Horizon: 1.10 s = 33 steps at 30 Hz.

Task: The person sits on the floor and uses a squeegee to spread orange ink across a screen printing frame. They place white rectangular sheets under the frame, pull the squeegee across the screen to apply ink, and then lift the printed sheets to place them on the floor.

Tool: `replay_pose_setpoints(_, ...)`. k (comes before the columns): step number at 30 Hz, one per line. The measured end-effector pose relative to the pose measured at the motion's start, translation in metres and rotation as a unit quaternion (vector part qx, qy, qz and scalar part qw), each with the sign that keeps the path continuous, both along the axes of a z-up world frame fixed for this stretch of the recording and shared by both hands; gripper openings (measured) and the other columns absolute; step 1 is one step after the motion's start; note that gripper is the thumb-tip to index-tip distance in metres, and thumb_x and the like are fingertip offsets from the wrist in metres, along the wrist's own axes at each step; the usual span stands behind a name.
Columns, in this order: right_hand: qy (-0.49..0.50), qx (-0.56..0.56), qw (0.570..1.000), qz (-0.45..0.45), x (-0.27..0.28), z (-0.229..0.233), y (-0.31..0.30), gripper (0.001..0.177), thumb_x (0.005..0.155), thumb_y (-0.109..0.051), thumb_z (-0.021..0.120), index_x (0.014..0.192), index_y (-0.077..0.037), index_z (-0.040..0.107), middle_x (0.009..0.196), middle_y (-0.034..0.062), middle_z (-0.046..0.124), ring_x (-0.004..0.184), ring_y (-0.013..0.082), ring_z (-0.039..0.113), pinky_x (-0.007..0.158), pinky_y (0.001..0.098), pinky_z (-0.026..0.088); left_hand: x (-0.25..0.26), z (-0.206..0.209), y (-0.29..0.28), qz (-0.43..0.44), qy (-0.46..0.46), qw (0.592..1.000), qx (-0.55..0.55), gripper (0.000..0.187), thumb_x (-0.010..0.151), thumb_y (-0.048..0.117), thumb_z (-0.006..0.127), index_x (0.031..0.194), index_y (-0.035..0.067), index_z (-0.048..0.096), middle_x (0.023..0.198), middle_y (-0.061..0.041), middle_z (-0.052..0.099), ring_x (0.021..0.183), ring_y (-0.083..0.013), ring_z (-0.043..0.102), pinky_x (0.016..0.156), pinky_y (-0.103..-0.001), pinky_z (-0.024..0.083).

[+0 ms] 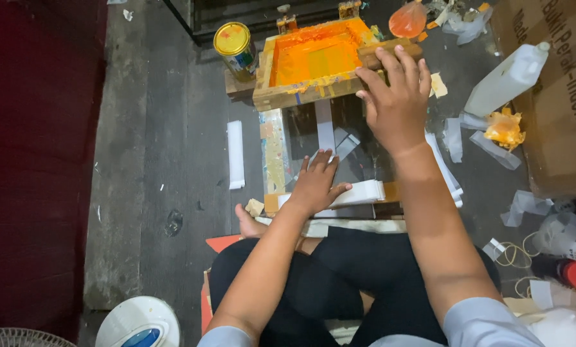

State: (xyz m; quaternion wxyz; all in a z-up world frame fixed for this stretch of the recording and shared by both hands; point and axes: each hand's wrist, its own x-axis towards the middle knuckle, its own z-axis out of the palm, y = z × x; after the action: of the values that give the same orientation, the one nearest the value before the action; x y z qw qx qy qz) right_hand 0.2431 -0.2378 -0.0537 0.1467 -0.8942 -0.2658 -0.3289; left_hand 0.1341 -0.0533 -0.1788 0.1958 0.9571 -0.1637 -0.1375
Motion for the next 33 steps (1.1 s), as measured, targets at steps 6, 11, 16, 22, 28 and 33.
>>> replay_pose_setpoints(6, 0.005, 0.001, 1.000, -0.005, 0.000, -0.003, 0.001, 0.035, 0.098, -0.009, 0.083, 0.131, -0.017, 0.072, 0.148, 0.0143, 0.060, 0.141, 0.0415, 0.047, 0.113, 0.0662, 0.031, -0.003, 0.016, 0.004, -0.017, -0.068, 0.996, -0.052, 0.069, 0.101, 0.052, 0.053, 0.152, 0.005, 0.044, 0.161, -0.021, 0.038, 0.152, -0.0379, 0.028, 0.121, -0.061, 0.018)
replay_pose_setpoints(11, -0.006, 0.002, 1.000, 0.010, -0.002, -0.008, -0.003, 0.036, 0.096, -0.007, 0.087, 0.128, -0.017, 0.074, 0.145, 0.0148, 0.062, 0.140, 0.0434, 0.050, 0.114, 0.0701, 0.024, -0.022, 0.084, 0.020, 0.017, -0.307, 0.925, -0.223, 0.024, 0.099, 0.031, 0.066, 0.106, 0.008, 0.073, 0.100, -0.008, 0.074, 0.094, -0.0269, 0.071, 0.087, -0.043, 0.052)
replay_pose_setpoints(16, -0.003, 0.007, 1.000, 0.018, -0.007, -0.017, -0.010, 0.037, 0.093, -0.009, 0.090, 0.126, -0.017, 0.077, 0.143, 0.0146, 0.063, 0.138, 0.0429, 0.051, 0.114, 0.0723, 0.024, -0.033, 0.128, 0.042, 0.135, -0.435, 0.839, -0.299, 0.020, 0.101, 0.019, 0.066, 0.086, 0.008, 0.073, 0.081, -0.004, 0.073, 0.075, -0.0209, 0.070, 0.070, -0.034, 0.050)
replay_pose_setpoints(22, 0.092, 0.041, 0.994, 0.047, -0.009, -0.038, -0.020, 0.040, 0.097, -0.025, 0.079, 0.135, -0.018, 0.069, 0.134, 0.0138, 0.057, 0.140, 0.0430, 0.046, 0.113, 0.0761, 0.021, -0.044, 0.093, 0.071, 0.246, -0.387, 0.818, -0.346, 0.024, 0.089, 0.006, 0.082, 0.112, 0.009, 0.077, 0.094, -0.007, 0.073, 0.083, -0.0254, 0.073, 0.078, -0.038, 0.060)
replay_pose_setpoints(28, 0.099, -0.021, 0.994, 0.031, -0.015, -0.051, -0.027, 0.051, 0.082, -0.030, 0.089, 0.129, -0.021, 0.070, 0.130, 0.0056, 0.059, 0.133, 0.0326, 0.053, 0.111, 0.0580, 0.041, -0.041, 0.054, 0.094, 0.312, -0.324, 0.830, -0.329, 0.029, 0.088, 0.002, 0.080, 0.117, 0.005, 0.076, 0.095, -0.012, 0.071, 0.085, -0.0294, 0.073, 0.083, -0.045, 0.059)
replay_pose_setpoints(33, 0.133, -0.068, 0.989, 0.006, -0.023, -0.060, -0.026, 0.051, 0.080, -0.030, 0.087, 0.128, -0.024, 0.068, 0.131, 0.0047, 0.058, 0.132, 0.0328, 0.054, 0.105, 0.0586, 0.047, -0.029, 0.035, 0.090, 0.351, -0.294, 0.821, -0.340, 0.023, 0.086, 0.005, 0.081, 0.108, 0.007, 0.076, 0.085, -0.009, 0.068, 0.078, -0.0244, 0.071, 0.079, -0.040, 0.058)
